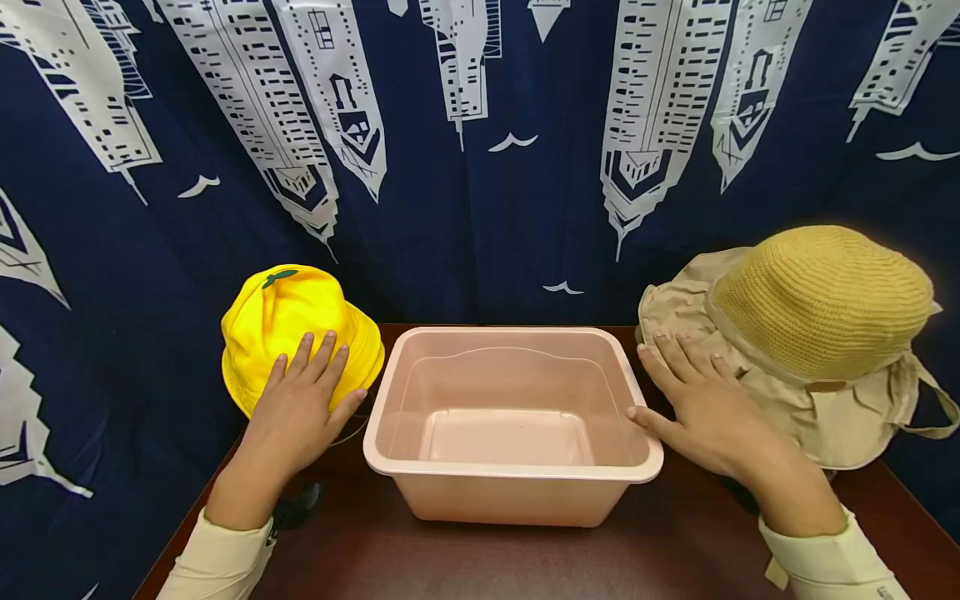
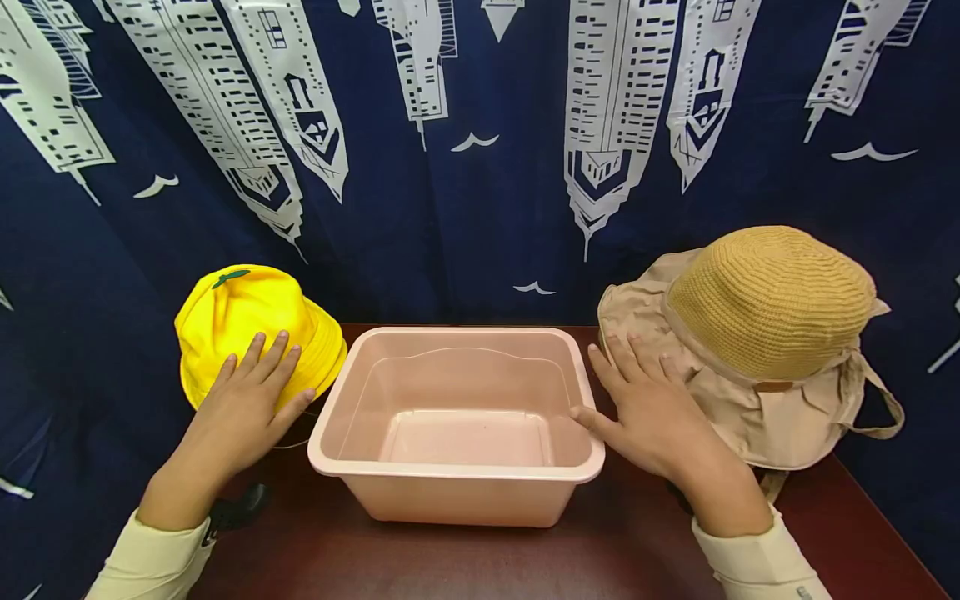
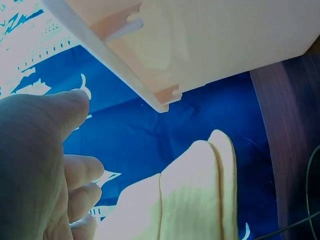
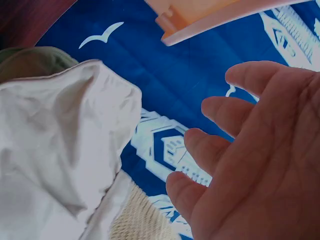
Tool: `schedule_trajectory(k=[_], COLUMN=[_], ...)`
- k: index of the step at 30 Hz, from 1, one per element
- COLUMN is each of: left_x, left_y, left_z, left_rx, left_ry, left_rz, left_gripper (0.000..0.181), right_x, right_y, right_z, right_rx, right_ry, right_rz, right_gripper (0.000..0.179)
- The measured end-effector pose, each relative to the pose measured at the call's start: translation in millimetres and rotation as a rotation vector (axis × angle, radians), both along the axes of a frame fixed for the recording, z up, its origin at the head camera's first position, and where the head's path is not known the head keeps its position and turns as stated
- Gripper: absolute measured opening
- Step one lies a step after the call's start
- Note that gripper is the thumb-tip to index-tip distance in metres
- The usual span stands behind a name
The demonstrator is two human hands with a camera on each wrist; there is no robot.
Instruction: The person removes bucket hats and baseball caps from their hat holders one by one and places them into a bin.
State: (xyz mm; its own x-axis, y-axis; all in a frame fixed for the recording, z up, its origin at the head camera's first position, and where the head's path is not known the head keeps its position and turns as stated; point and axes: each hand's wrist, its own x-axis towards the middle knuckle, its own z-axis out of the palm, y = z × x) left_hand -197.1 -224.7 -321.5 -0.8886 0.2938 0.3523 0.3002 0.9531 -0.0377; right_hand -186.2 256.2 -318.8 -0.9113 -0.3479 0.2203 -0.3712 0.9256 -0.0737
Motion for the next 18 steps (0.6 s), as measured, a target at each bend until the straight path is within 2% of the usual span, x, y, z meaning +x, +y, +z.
schedule_trajectory(k=[4,7,12,18], left_x=[-1.6,-2.9,-5.1,-8.0], left_y=[-0.8,-0.6,4.6,9.2], left_z=[9.0,19.8,42.8,73.6], left_rx=[-0.024,-0.048,-0.117,-0.184], left_ry=[-0.007,0.000,0.013,-0.061], left_rz=[-0.008,-0.011,-0.045,-0.098], left_gripper=[0.067,0.067,0.066,0.069], right_x=[5.2,7.0,7.1,9.6], right_y=[-8,-14,-20,-18], right_z=[-0.2,-0.2,-3.0,-7.1], right_rx=[-0.009,-0.008,-0.001,-0.046], right_ry=[0.013,0.006,-0.017,-0.087], right_rz=[0.068,0.102,0.133,0.182], right_gripper=[0.089,0.091,0.096,0.100])
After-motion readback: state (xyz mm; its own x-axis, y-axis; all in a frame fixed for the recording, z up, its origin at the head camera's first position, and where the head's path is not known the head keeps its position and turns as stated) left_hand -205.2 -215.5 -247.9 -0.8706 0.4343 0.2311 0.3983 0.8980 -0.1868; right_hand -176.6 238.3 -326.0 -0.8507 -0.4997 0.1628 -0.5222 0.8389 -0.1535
